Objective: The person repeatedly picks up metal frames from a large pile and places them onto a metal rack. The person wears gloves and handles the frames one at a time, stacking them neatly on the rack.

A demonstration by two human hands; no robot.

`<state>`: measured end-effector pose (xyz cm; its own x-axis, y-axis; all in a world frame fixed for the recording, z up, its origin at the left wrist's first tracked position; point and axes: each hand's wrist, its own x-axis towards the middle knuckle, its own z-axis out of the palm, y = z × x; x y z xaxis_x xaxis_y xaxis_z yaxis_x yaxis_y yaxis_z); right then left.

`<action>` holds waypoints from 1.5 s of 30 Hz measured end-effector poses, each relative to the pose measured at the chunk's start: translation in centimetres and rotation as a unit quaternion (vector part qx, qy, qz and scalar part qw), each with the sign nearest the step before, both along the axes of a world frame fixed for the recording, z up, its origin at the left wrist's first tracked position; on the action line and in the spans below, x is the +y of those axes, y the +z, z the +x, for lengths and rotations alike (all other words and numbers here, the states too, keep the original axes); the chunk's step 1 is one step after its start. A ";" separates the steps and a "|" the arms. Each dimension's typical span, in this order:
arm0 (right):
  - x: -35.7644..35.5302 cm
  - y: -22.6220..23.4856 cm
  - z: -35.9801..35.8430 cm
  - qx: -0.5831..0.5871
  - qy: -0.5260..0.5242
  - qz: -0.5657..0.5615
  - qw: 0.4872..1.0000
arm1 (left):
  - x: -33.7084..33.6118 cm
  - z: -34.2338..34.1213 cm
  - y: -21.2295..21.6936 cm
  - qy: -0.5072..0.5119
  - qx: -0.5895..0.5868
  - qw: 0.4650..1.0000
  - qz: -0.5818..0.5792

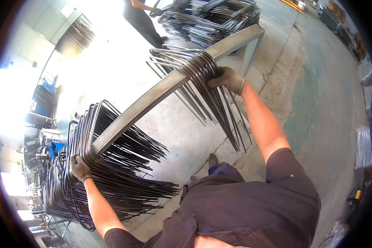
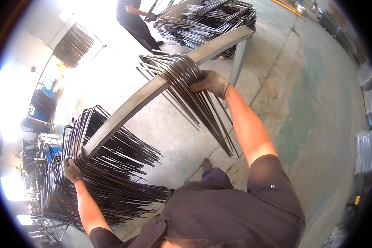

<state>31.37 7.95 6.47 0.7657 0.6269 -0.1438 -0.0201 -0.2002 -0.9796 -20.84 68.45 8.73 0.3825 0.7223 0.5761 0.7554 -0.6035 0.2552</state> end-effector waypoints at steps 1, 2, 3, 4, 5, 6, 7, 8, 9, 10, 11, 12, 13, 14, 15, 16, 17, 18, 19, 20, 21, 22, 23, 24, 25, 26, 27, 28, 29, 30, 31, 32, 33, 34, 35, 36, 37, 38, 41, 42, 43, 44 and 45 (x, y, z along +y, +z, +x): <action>0.4 -0.4 0.4 0.018 0.020 0.024 0.999 | 0.1 0.0 0.1 0.001 0.001 1.000 0.000; 0.5 -0.8 0.7 0.037 0.039 0.048 0.997 | 0.2 -0.1 0.1 0.000 0.002 1.000 0.000; 0.6 -1.3 0.7 0.034 0.037 0.042 0.998 | 0.2 -0.2 0.1 0.002 0.000 1.000 -0.006; 0.7 -1.0 0.3 0.026 0.033 0.042 0.998 | 0.2 -0.2 0.1 0.003 -0.003 1.000 -0.006; 0.9 -0.6 -0.3 0.018 0.030 0.042 0.999 | 0.1 -0.3 0.1 0.004 -0.005 1.000 -0.007; 1.1 -0.2 -0.6 0.010 0.026 0.041 0.999 | 0.1 -0.3 0.1 0.004 -0.007 1.000 -0.008; 1.3 -0.2 -0.8 0.000 0.013 0.050 0.999 | 0.0 -0.2 0.1 0.001 -0.008 1.000 -0.009; 1.3 -0.3 -1.0 0.003 0.006 0.049 0.999 | 0.0 -0.1 0.0 -0.002 -0.008 1.000 -0.009; 1.3 -0.4 -1.1 0.005 -0.002 0.048 0.999 | -0.1 0.1 0.0 -0.005 -0.009 1.000 -0.009; 1.5 -0.3 -1.3 0.007 -0.007 0.047 0.999 | 0.0 -0.2 0.1 -0.006 -0.010 1.000 -0.009; 1.5 0.2 -1.7 0.001 -0.012 0.037 0.999 | 0.2 -0.2 0.0 -0.007 -0.008 1.000 -0.004; 1.6 0.0 -1.8 0.009 -0.019 0.043 0.999 | 0.4 -0.4 0.0 -0.004 -0.007 1.000 -0.006; 1.6 -0.4 -1.6 0.015 -0.027 0.048 0.998 | -0.1 -0.2 0.1 -0.003 -0.007 1.000 -0.009; 1.7 -0.7 -1.5 0.021 -0.035 0.053 0.998 | -0.3 0.0 0.1 -0.002 -0.007 1.000 -0.012; 1.6 -1.1 -1.4 0.017 -0.041 0.056 0.997 | -0.1 0.1 0.1 -0.009 -0.012 1.000 -0.003; 1.7 -1.2 -1.4 0.015 -0.044 0.058 0.997 | -0.1 0.1 0.1 -0.009 -0.012 1.000 -0.001; 1.6 -1.3 -1.4 0.014 -0.047 0.060 0.997 | -0.2 0.0 0.1 -0.009 -0.013 1.000 0.001; 1.4 -1.4 -1.3 0.028 -0.056 0.080 0.995 | -0.3 0.0 0.1 -0.009 -0.014 1.000 0.003; 1.2 -1.3 -1.4 0.043 -0.065 0.100 0.992 | -0.5 0.0 0.1 -0.013 -0.018 1.000 0.003; 0.9 -1.4 -1.5 0.057 -0.074 0.119 0.989 | -0.6 0.2 0.1 -0.016 -0.022 1.000 0.004; 0.4 -2.0 -1.0 0.052 -0.082 0.127 0.987 | -0.7 0.3 0.1 -0.020 -0.026 0.999 0.005; 0.0 -2.0 -0.7 0.052 -0.090 0.136 0.985 | -0.5 0.1 0.0 -0.017 -0.021 1.000 0.009; -0.4 -2.1 -0.3 0.052 -0.098 0.144 0.983 | -0.1 -0.2 -0.3 -0.014 -0.015 1.000 0.014; -0.7 -2.1 0.1 0.053 -0.106 0.153 0.981 | 0.2 -0.4 -0.5 -0.011 -0.010 1.000 0.018; -1.2 -2.6 0.7 0.054 -0.123 0.170 0.976 | 0.0 0.1 -0.4 -0.014 -0.006 1.000 0.008; -1.7 -2.5 1.2 0.047 -0.123 0.169 0.977 | 0.2 -0.1 -0.5 -0.014 -0.008 1.000 0.013; -2.2 -2.4 1.8 0.040 -0.123 0.167 0.977 | 0.5 -0.3 -0.7 -0.015 -0.011 1.000 0.018; -2.5 -2.2 2.2 0.032 -0.124 0.165 0.978 | 0.5 -0.3 -0.8 -0.017 -0.014 0.999 0.023; -2.9 -1.8 2.3 0.026 -0.131 0.158 0.978 | 0.6 -0.3 -0.8 -0.017 -0.013 1.000 0.020; -3.0 -1.8 2.6 0.014 -0.138 0.148 0.979 | 0.7 -0.2 -0.8 -0.017 -0.012 1.000 0.016; -3.1 -1.8 2.9 0.002 -0.144 0.137 0.980 | 0.5 -0.1 -0.6 -0.015 -0.011 1.000 0.013; -3.3 -1.9 3.0 -0.010 -0.150 0.126 0.981 | 0.3 0.0 -0.4 -0.018 -0.009 1.000 0.008; -3.8 -2.0 3.1 -0.044 -0.147 0.086 0.984 | 0.1 0.3 -0.2 -0.021 -0.008 1.000 0.004; -3.5 -2.1 2.7 -0.111 -0.217 0.069 0.967 | -0.2 0.2 0.2 -0.019 -0.006 1.000 0.000; -2.9 -2.5 1.9 -0.177 -0.279 0.050 0.942 | -0.8 0.0 0.2 0.005 -0.003 1.000 0.015; -2.4 -2.9 0.8 -0.242 -0.338 0.033 0.909 | -1.2 0.0 0.3 0.009 -0.012 1.000 -0.005; -2.5 -3.4 -0.4 -0.307 -0.404 0.028 0.861 | -1.5 0.1 0.4 0.034 0.001 0.999 0.002; -2.3 -4.2 -2.0 -0.365 -0.463 0.031 0.807 | -0.6 -0.1 0.3 0.037 0.019 0.999 -0.010; 2.0 -2.7 -8.6 -0.394 -0.459 0.096 0.791 | -0.5 0.9 0.2 0.056 0.008 0.998 0.020; 4.2 -1.2 -11.6 -0.423 -0.400 0.118 0.805 | 0.3 0.1 0.2 0.015 0.021 0.999 0.040; 6.4 -0.2 -14.0 -0.453 -0.348 0.136 0.809 | -0.1 0.6 0.8 0.026 0.018 0.999 0.014; 8.7 -0.1 -16.3 -0.413 -0.252 0.205 0.851 | -0.3 0.3 1.2 -0.003 0.006 1.000 0.011; 10.7 0.7 -17.5 -0.443 -0.189 0.203 0.852 | -1.1 1.4 2.7 -0.013 -0.002 1.000 -0.014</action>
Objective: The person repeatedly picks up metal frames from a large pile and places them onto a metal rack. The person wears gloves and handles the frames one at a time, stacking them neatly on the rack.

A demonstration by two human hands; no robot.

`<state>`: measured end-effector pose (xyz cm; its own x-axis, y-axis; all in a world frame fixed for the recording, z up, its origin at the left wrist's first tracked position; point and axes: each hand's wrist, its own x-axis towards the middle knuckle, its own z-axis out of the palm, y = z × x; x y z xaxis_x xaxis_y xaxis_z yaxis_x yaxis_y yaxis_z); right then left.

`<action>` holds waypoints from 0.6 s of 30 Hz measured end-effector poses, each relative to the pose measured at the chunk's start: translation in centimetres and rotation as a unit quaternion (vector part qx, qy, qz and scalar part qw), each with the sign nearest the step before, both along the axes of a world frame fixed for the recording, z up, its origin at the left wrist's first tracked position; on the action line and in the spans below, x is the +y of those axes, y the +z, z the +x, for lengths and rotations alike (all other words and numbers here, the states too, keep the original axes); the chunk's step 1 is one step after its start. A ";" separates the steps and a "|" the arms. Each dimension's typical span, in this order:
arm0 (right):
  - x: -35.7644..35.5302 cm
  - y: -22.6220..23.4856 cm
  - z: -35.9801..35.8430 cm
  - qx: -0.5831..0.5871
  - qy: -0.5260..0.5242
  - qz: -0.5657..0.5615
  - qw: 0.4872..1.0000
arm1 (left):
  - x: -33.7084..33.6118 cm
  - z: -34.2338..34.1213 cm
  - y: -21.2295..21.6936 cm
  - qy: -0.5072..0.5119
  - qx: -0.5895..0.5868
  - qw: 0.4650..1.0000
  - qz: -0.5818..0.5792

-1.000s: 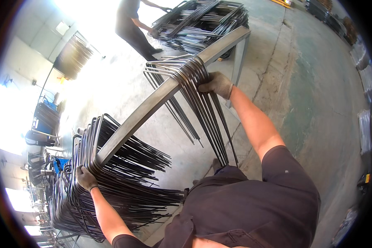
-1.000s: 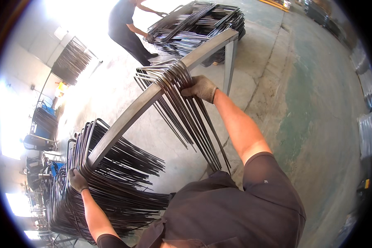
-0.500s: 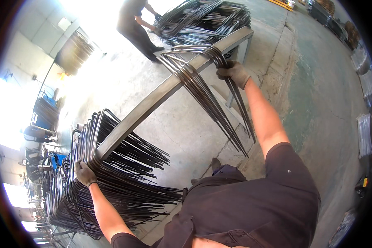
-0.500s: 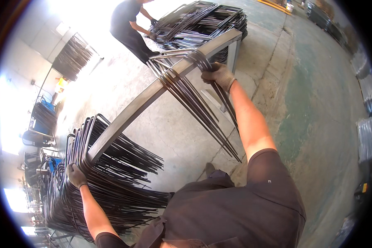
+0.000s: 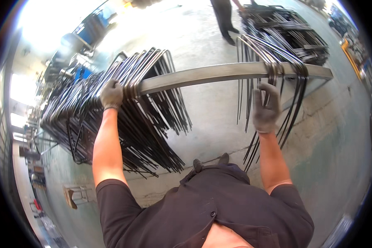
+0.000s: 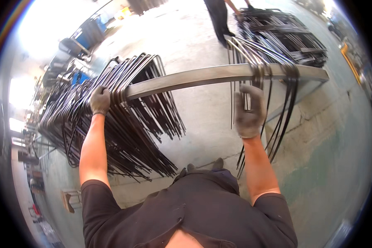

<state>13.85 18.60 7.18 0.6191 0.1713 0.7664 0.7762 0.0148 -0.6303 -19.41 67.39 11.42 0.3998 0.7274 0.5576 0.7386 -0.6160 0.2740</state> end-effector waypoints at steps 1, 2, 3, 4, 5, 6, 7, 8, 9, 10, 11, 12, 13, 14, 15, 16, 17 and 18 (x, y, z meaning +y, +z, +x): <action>2.3 1.5 -1.3 -0.043 0.053 -0.037 0.997 | 0.1 -0.6 0.4 -0.010 -0.005 1.000 -0.009; 4.7 3.0 -2.5 -0.077 0.090 -0.062 0.991 | 0.4 -1.0 0.7 -0.021 -0.007 0.999 -0.023; 7.2 4.1 -3.6 -0.113 0.125 -0.086 0.982 | 0.6 -1.3 0.9 -0.033 -0.010 0.999 -0.037; 9.7 4.5 -4.6 -0.100 0.160 -0.112 0.976 | 0.6 -1.1 1.2 -0.038 -0.012 0.998 -0.053; 12.2 4.5 -5.6 -0.087 0.198 -0.138 0.967 | 0.6 -1.2 1.5 -0.040 -0.014 0.997 -0.069; 14.7 5.0 -6.8 -0.082 0.215 -0.181 0.956 | 1.2 -1.6 1.2 -0.052 -0.028 0.995 -0.084; 17.1 5.2 -8.0 -0.077 0.227 -0.227 0.944 | 0.6 -1.1 1.6 -0.057 -0.034 0.994 -0.085; 19.4 5.3 -9.1 -0.095 0.243 -0.246 0.934 | 0.7 -1.1 1.2 -0.057 -0.034 0.996 -0.062; 21.6 5.3 -10.3 -0.113 0.259 -0.264 0.922 | 0.9 -1.2 1.0 -0.057 -0.034 0.997 -0.039; 23.6 5.3 -11.3 -0.119 0.285 -0.302 0.902 | 0.6 -1.0 1.0 -0.043 -0.037 0.998 -0.038; 25.6 5.6 -12.4 -0.128 0.292 -0.349 0.881 | 0.3 -0.8 1.1 -0.044 -0.030 0.998 -0.019; 27.6 5.3 -13.3 -0.156 0.295 -0.351 0.875 | -0.2 -0.6 1.3 -0.043 -0.029 0.999 -0.006; 29.4 4.8 -14.3 -0.185 0.300 -0.353 0.867 | -0.5 -0.6 1.5 -0.041 -0.029 0.999 0.007; 30.3 5.2 -15.5 -0.201 0.283 -0.365 0.864 | -0.7 -0.7 1.5 -0.043 -0.027 0.999 0.007; 31.0 5.8 -15.9 -0.182 0.291 -0.382 0.858 | -0.7 -0.8 1.6 -0.043 -0.027 0.999 0.013; 31.6 6.4 -16.1 -0.161 0.298 -0.401 0.851 | -0.7 -0.8 1.5 -0.044 -0.025 0.999 0.018; 32.2 6.5 -16.4 -0.140 0.305 -0.419 0.844 | -0.7 -0.9 1.3 -0.045 -0.023 0.998 0.022; 32.5 5.9 -16.4 -0.146 0.302 -0.415 0.845 | -0.6 -0.9 1.0 -0.047 -0.024 0.998 0.033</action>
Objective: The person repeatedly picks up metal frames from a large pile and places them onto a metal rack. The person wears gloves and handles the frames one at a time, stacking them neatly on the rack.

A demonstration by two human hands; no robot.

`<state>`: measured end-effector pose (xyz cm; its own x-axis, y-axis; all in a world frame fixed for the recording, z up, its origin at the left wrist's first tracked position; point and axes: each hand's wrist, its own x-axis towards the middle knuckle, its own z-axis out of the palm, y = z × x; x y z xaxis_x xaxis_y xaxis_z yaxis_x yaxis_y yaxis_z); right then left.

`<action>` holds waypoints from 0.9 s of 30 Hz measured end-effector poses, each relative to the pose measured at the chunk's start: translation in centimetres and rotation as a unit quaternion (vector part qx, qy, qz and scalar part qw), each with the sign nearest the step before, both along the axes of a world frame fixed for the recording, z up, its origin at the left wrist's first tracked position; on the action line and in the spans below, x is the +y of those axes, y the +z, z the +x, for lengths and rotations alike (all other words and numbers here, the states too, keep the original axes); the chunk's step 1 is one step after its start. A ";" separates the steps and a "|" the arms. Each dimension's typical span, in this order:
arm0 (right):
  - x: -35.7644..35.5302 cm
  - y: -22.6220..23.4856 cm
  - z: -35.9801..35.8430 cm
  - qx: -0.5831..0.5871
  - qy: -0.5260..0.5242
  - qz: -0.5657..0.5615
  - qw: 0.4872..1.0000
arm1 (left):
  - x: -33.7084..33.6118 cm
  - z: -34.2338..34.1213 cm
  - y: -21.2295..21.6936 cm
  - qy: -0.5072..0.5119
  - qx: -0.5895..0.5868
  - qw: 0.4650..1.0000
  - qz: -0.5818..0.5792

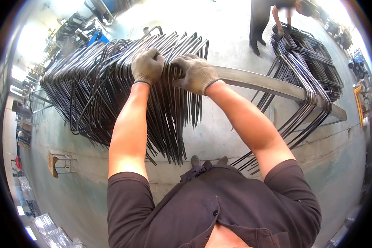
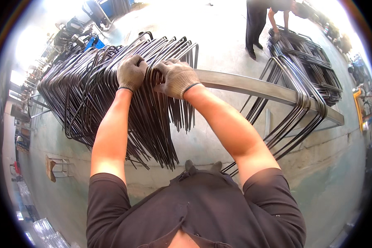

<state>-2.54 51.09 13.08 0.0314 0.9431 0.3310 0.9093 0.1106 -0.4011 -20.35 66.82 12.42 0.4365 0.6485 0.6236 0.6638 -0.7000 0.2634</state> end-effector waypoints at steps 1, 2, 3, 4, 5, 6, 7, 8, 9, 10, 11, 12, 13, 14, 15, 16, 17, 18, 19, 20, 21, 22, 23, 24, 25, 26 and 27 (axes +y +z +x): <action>0.1 0.2 0.1 0.001 0.005 -0.009 1.000 | 0.1 0.0 0.0 -0.004 0.000 1.000 -0.001; 0.2 0.4 0.3 0.001 0.009 -0.018 1.000 | 0.2 -0.1 0.1 -0.009 0.000 1.000 -0.003; 0.2 0.9 0.5 0.002 0.013 -0.027 1.000 | 0.1 -0.1 0.0 -0.014 0.000 1.000 -0.004; 0.5 1.4 0.7 0.003 0.024 -0.043 0.999 | 0.2 -0.1 0.1 -0.013 -0.012 1.000 0.011; 0.4 1.8 0.8 0.002 0.021 -0.055 0.998 | 0.2 -0.3 -0.1 -0.010 -0.007 1.000 0.008; 0.2 2.2 0.9 0.001 0.019 -0.067 0.998 | 0.2 -0.4 -0.3 -0.008 -0.002 1.000 0.005; 0.2 2.5 1.0 -0.001 0.014 -0.077 0.997 | 0.2 -0.3 -0.1 -0.007 0.001 1.000 0.004; 0.3 2.1 1.1 -0.007 0.015 -0.064 0.998 | 0.0 -0.2 0.1 -0.003 0.003 1.000 0.007; 0.5 1.3 1.1 -0.014 0.023 -0.025 0.999 | 0.0 -0.2 0.2 0.002 0.001 1.000 0.003; 0.6 0.6 0.9 -0.021 0.031 0.013 0.999 | 0.1 -0.1 0.2 0.006 -0.001 1.000 -0.002; 0.6 0.1 0.8 -0.028 0.038 0.050 0.998 | 0.1 0.0 0.2 0.009 -0.003 1.000 -0.007; 0.6 -0.3 0.9 -0.026 0.037 0.048 0.998 | 0.0 -0.1 0.2 0.011 -0.004 1.000 0.002; 0.7 -0.4 0.9 -0.025 0.041 0.050 0.998 | -0.2 0.0 0.3 0.012 -0.003 1.000 0.009; 0.9 -0.5 1.0 -0.023 0.044 0.052 0.997 | -0.3 0.1 0.2 0.012 -0.003 1.000 0.017; 1.0 -0.6 1.1 -0.021 0.047 0.054 0.997 | -0.3 0.2 0.0 0.012 -0.004 1.000 0.016; 1.0 -0.6 1.1 -0.024 0.049 0.082 0.995 | -0.1 0.2 0.1 0.011 -0.006 1.000 0.017; 1.0 -0.6 1.2 -0.015 0.050 0.059 0.997 | 0.0 0.3 0.2 0.010 -0.007 1.000 0.019; 1.0 -0.4 1.1 -0.006 0.051 0.037 0.998 | 0.0 0.2 0.2 0.018 0.005 1.000 0.005; 0.9 -0.1 1.1 0.003 0.052 0.016 0.999 | 0.0 0.1 0.3 0.015 0.004 1.000 0.007; 0.8 0.1 1.0 -0.001 0.048 0.030 0.998 | 0.1 0.1 0.2 0.012 0.003 1.000 0.009; 0.8 0.3 1.0 -0.002 0.037 0.018 0.999 | 0.1 0.1 0.1 0.010 0.001 1.000 0.010; 1.0 0.4 0.8 -0.001 0.028 0.005 1.000 | 0.2 -0.1 0.0 0.008 0.004 1.000 0.010; 1.0 0.7 0.6 0.000 0.018 -0.007 1.000 | 0.2 -0.1 0.0 0.006 0.002 1.000 0.014; 1.1 1.2 0.8 -0.007 0.014 -0.051 0.999 | 0.2 0.0 -0.1 0.004 0.000 1.000 0.019; 1.2 1.8 0.7 0.010 -0.013 -0.063 0.998 | 0.1 0.0 -0.1 0.003 -0.004 1.000 0.022; 1.4 2.2 0.6 0.027 -0.040 -0.076 0.996 | 0.1 -0.1 -0.2 0.003 -0.004 1.000 0.025; 1.6 2.4 0.5 0.044 -0.066 -0.088 0.993 | 0.1 0.0 -0.2 0.005 -0.008 1.000 0.024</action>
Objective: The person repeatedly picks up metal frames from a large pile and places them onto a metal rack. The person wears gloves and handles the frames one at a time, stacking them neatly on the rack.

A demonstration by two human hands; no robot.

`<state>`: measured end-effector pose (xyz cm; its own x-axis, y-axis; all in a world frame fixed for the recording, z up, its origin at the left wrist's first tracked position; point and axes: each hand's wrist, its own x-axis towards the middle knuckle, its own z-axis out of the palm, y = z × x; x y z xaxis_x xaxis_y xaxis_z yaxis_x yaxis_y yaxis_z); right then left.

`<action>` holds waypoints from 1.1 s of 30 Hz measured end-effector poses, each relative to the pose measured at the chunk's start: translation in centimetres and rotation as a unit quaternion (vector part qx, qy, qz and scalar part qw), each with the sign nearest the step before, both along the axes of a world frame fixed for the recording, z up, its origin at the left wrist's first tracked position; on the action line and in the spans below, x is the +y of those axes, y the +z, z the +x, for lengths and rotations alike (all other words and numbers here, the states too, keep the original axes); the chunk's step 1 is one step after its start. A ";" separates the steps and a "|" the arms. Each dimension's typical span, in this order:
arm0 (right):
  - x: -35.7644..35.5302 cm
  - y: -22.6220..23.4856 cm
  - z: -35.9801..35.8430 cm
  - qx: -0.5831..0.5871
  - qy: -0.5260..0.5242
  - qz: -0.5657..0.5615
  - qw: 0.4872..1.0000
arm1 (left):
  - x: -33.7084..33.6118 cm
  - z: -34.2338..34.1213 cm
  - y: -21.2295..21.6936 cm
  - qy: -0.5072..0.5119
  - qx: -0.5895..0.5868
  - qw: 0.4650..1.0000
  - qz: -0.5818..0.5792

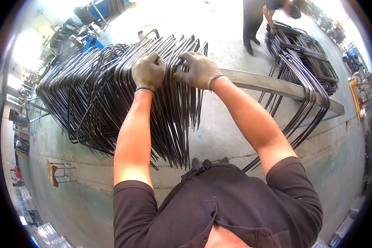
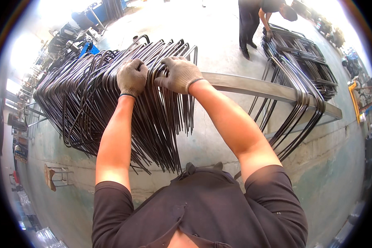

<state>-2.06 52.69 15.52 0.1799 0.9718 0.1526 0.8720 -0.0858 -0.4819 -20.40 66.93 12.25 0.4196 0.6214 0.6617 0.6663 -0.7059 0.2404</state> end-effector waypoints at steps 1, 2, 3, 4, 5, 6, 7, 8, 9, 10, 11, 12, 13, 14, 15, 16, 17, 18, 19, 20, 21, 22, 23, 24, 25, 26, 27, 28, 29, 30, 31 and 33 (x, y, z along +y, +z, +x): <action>0.3 0.2 0.5 0.007 0.006 -0.019 1.000 | -0.3 0.2 0.1 0.000 -0.004 1.000 -0.002; 0.7 0.5 0.7 -0.002 0.017 -0.049 0.999 | -0.4 0.3 0.2 0.001 -0.009 1.000 -0.004; 1.1 0.8 0.9 -0.010 0.029 -0.080 0.996 | -0.4 0.3 0.1 0.001 -0.007 1.000 -0.003; 1.5 1.2 1.1 -0.019 0.041 -0.109 0.993 | -0.4 0.4 0.0 0.002 -0.006 1.000 -0.001; 1.8 0.7 1.6 -0.027 0.056 -0.082 0.995 | -0.3 0.4 0.1 0.003 -0.005 1.000 0.001; 1.8 0.8 2.0 -0.023 0.056 -0.085 0.994 | -0.2 0.4 0.1 0.000 -0.007 1.000 0.003; 1.7 1.3 2.1 -0.018 0.059 -0.091 0.994 | -0.2 0.3 0.0 0.000 -0.008 1.000 0.002; 1.6 1.6 2.2 -0.014 0.061 -0.097 0.993 | -0.2 0.2 -0.1 -0.001 -0.009 1.000 0.002; 1.6 1.6 2.5 -0.020 0.076 -0.092 0.993 | -0.2 0.2 -0.2 -0.003 -0.010 1.000 0.001; 1.8 1.6 2.9 -0.023 0.080 -0.101 0.991 | -0.3 0.2 0.0 -0.005 -0.011 1.000 0.001; 2.0 1.6 3.3 -0.026 0.083 -0.111 0.990 | -0.4 0.3 0.1 -0.008 -0.012 1.000 0.001; 2.2 1.6 3.6 -0.029 0.087 -0.120 0.988 | -0.5 0.3 0.2 -0.007 -0.012 1.000 -0.002; 2.3 1.7 3.8 -0.012 0.090 -0.117 0.989 | -0.5 0.4 0.3 -0.007 -0.010 1.000 -0.005; 2.4 1.1 4.0 -0.030 0.097 -0.091 0.991 | -0.5 0.5 0.4 -0.007 -0.008 1.000 -0.008; 2.5 0.1 4.2 -0.047 0.103 -0.066 0.991 | -0.5 0.5 0.4 -0.006 -0.009 1.000 -0.006; 2.6 -0.2 4.1 -0.067 0.112 -0.038 0.991 | -0.4 0.4 0.3 -0.003 -0.012 1.000 -0.002; 2.0 -0.7 4.1 -0.099 0.136 0.015 0.986 | -0.3 0.3 0.3 0.001 -0.014 1.000 0.001; 1.6 -0.8 4.4 -0.082 0.140 0.017 0.987 | -0.3 0.5 0.0 0.000 -0.004 1.000 0.001; 1.9 -0.8 4.3 -0.064 0.153 0.022 0.986 | -0.2 0.4 -0.3 0.009 0.006 1.000 0.003; 2.3 -0.6 4.0 -0.044 0.170 0.031 0.984 | 0.1 0.0 -0.1 0.022 0.019 1.000 0.009; 2.0 0.3 3.5 -0.014 0.157 0.008 0.987 | 0.0 -0.1 0.0 0.037 0.026 0.999 -0.001; 1.4 1.3 3.3 0.016 0.146 -0.017 0.989 | -0.3 0.3 0.0 0.054 0.034 0.998 -0.011; 1.2 1.3 3.3 0.007 0.153 -0.004 0.988 | -0.5 0.5 0.4 0.059 0.042 0.997 -0.019; 1.5 1.2 3.5 -0.003 0.157 0.009 0.988 | -0.6 0.8 0.8 0.063 0.047 0.997 -0.028; 1.9 0.8 3.7 0.018 0.149 0.010 0.989 | -0.6 0.9 1.0 0.052 0.034 0.998 -0.025; 2.2 0.5 3.8 0.038 0.140 0.007 0.989 | -0.7 0.9 0.9 0.041 0.020 0.999 -0.025; 2.5 0.3 3.3 0.039 0.139 0.006 0.989 | -0.6 0.4 1.0 0.041 0.016 0.999 -0.019; 2.5 0.4 3.1 0.039 0.131 0.003 0.991 | -0.7 0.3 0.9 0.033 0.011 0.999 -0.016; 2.4 0.4 2.9 0.038 0.122 0.000 0.992 | -0.7 0.2 0.9 0.032 0.004 0.999 -0.013; 2.3 0.6 2.7 0.036 0.130 0.005 0.991 | -0.6 0.1 0.9 0.031 0.004 0.999 -0.015; 2.0 0.7 2.6 0.036 0.137 0.009 0.990 | -0.7 0.1 1.0 0.027 0.006 0.999 -0.018; 1.7 0.8 2.0 0.041 0.140 0.035 0.989 | -0.8 -0.2 1.3 0.020 0.005 1.000 -0.022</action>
<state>-0.01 54.37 16.30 -0.0812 0.9728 0.2171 0.8150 0.1902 -0.5474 -20.57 66.14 13.53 0.4004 0.6664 0.6289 0.6957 -0.6678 0.2647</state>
